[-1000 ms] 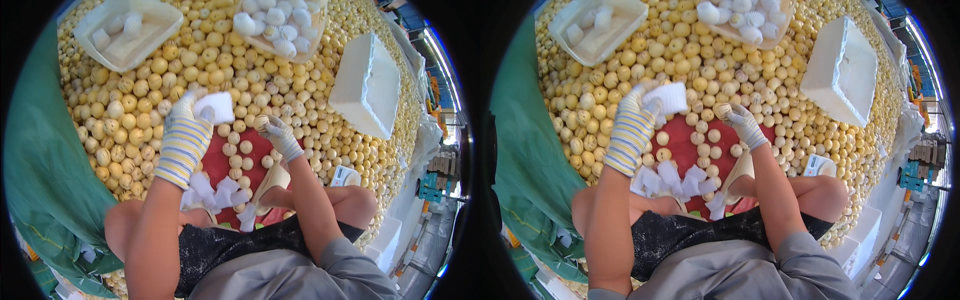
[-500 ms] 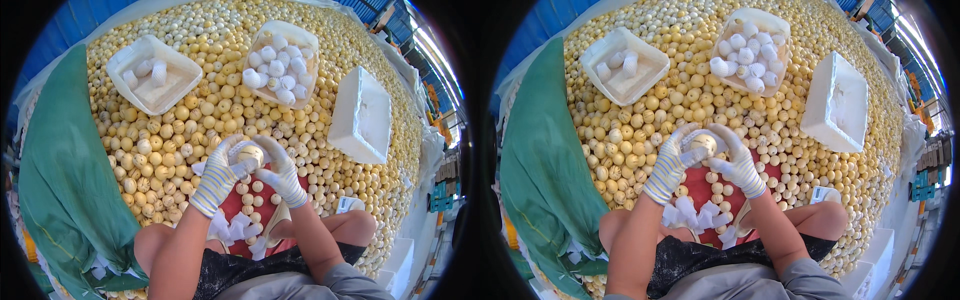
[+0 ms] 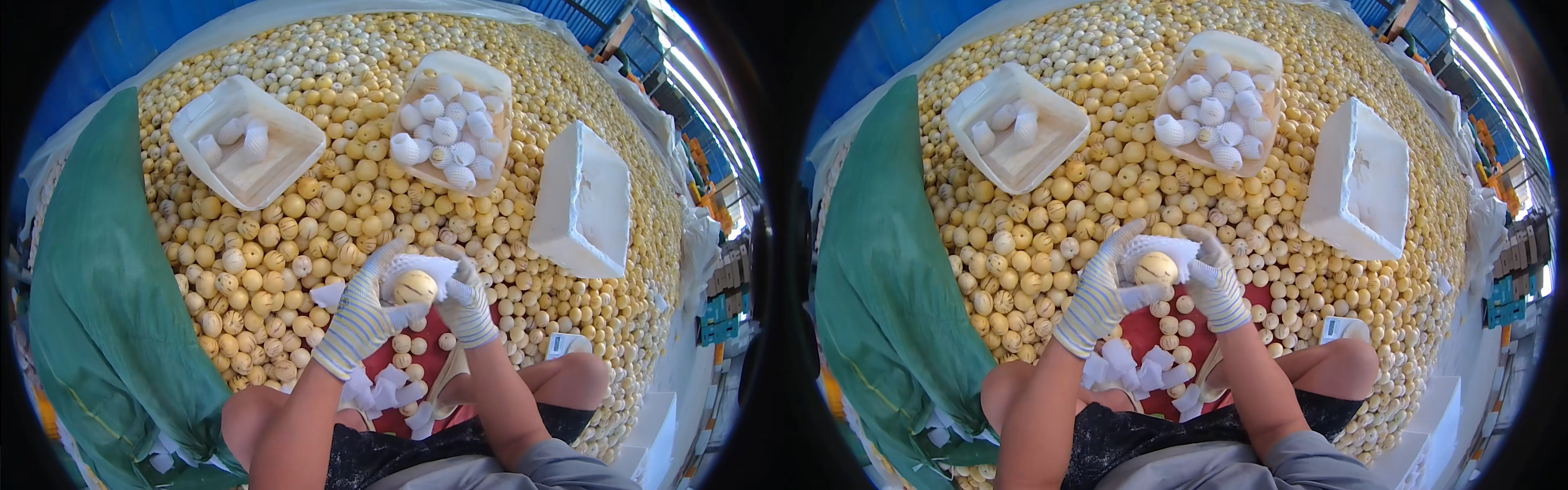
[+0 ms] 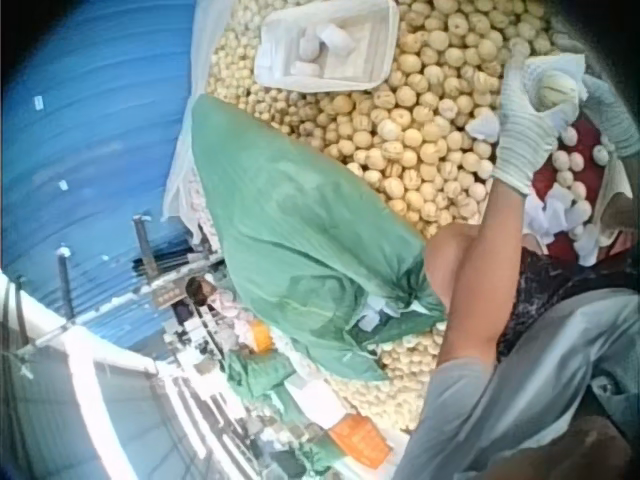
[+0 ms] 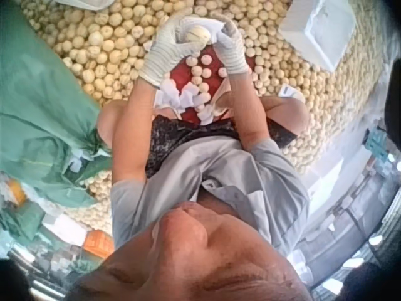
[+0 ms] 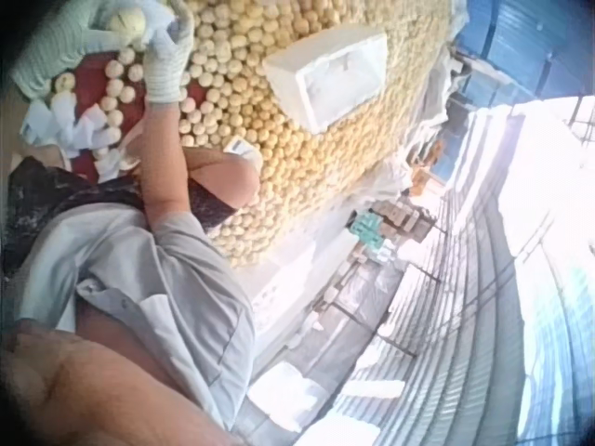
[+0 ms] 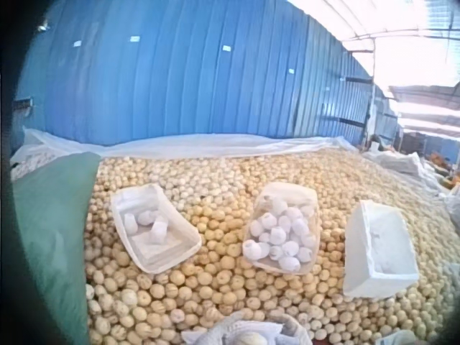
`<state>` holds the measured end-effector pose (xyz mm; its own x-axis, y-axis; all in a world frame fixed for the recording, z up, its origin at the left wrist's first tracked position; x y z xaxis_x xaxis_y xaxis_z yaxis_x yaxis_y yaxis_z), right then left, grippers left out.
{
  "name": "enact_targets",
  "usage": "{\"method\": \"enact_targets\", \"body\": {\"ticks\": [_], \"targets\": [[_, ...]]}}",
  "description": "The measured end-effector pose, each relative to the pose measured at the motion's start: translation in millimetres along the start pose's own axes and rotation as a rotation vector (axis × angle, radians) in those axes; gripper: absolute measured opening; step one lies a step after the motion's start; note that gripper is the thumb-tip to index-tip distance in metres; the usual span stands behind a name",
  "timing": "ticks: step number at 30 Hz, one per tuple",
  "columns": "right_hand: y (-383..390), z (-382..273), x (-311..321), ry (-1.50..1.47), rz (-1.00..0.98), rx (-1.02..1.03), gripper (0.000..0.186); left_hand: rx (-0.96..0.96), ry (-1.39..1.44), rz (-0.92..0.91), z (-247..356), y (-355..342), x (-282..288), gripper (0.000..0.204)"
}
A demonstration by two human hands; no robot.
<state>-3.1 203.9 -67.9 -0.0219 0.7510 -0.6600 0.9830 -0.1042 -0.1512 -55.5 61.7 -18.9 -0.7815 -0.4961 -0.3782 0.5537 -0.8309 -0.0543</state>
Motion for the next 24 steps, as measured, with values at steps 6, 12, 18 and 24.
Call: {"method": "enact_targets", "body": {"ticks": [6,12,18,24], "targets": [[-2,-39,-94,1.376,-0.154,0.189,0.050,0.042,-0.146,0.344,-29,4,54,0.087],[-16,13,-79,1.313,-0.315,-0.017,0.083,0.364,-0.331,0.371,-39,16,67,0.053],[-57,114,-3,0.355,0.011,-0.448,0.053,0.099,-0.676,0.536,-2,36,81,0.055],[-165,105,-52,0.153,-0.137,-0.370,0.053,-0.132,-0.124,0.660,40,41,90,0.042]]}}
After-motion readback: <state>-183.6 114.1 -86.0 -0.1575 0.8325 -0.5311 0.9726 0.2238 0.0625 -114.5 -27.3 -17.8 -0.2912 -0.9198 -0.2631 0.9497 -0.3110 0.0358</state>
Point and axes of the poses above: each hand's wrist, its own y-axis away from the middle knuckle, its own x-axis out of the back of the hand, z = x × y, the point moved 7 cm from there along -y, towards the middle knuckle, and after that the axes turned 13 degrees about -z, right-handed, at the moved point
